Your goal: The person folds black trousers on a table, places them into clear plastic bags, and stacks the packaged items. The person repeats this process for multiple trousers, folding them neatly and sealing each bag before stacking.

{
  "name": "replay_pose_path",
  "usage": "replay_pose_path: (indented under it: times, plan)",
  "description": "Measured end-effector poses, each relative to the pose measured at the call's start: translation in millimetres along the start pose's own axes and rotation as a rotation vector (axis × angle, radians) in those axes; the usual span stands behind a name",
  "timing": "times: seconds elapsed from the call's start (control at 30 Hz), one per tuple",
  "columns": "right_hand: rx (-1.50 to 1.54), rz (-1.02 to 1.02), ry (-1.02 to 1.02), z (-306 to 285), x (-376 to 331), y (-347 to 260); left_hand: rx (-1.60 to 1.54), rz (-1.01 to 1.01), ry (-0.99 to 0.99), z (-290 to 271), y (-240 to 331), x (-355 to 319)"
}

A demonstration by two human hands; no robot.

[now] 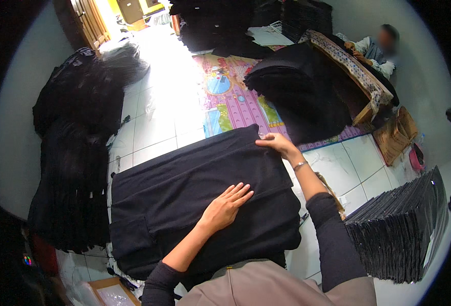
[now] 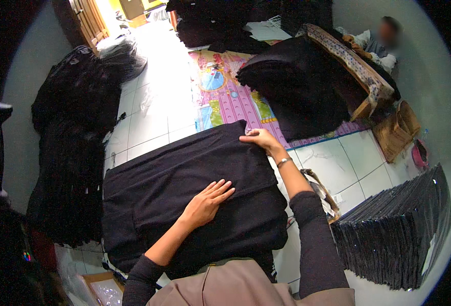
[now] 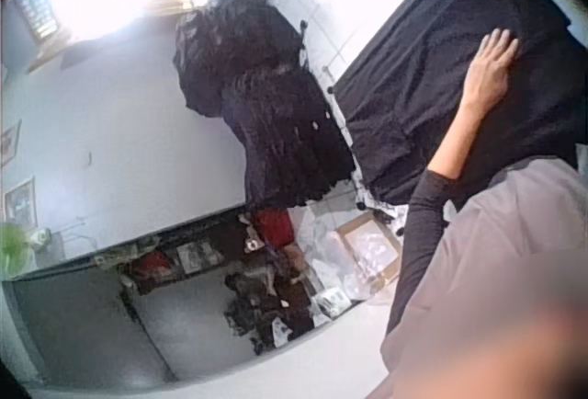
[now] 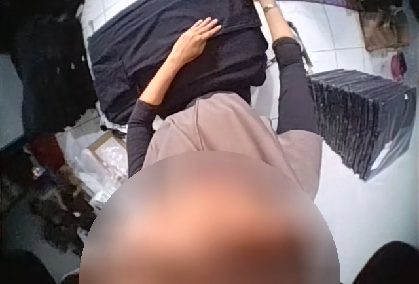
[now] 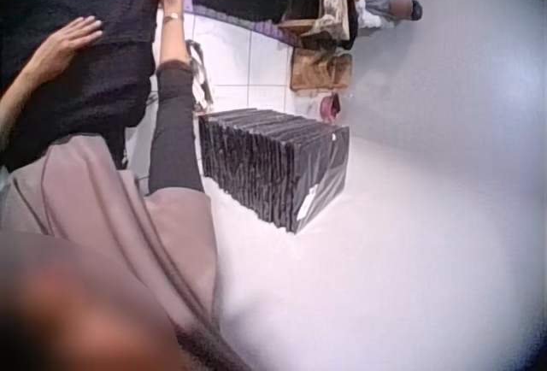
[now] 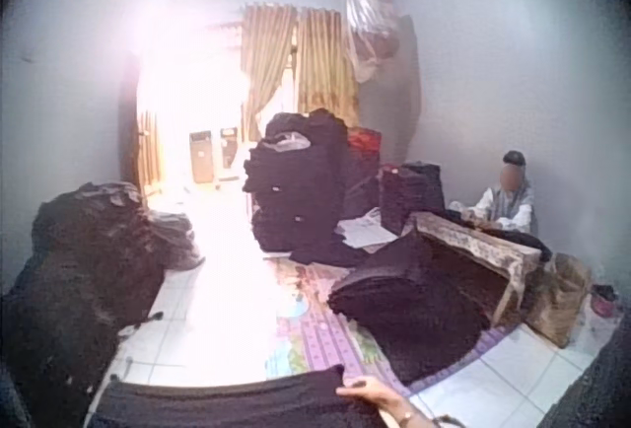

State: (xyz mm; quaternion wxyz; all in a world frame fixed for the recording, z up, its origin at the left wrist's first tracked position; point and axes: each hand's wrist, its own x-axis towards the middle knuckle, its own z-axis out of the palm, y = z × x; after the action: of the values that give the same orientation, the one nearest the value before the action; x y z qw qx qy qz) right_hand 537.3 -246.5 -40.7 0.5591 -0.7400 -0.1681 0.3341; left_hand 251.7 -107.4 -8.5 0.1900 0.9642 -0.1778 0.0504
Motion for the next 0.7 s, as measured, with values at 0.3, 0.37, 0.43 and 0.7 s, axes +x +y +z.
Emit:
replay_pose_path:
  times: [0.3,0.37,0.43,0.7]
  plan:
    - [-0.117,-0.084,0.060,-5,-139,27,-0.593,-0.398,0.500,0,-37,99]
    - [-0.651,-0.202,0.266,7,-155,4,-0.978,-0.643,0.406,4,-47,144]
    - [-1.214,-0.341,0.307,37,-171,-15,-0.690,-0.755,0.271,4,-58,179]
    - [-1.414,-0.442,0.336,85,-230,9,-0.573,-0.535,0.040,-8,-98,177]
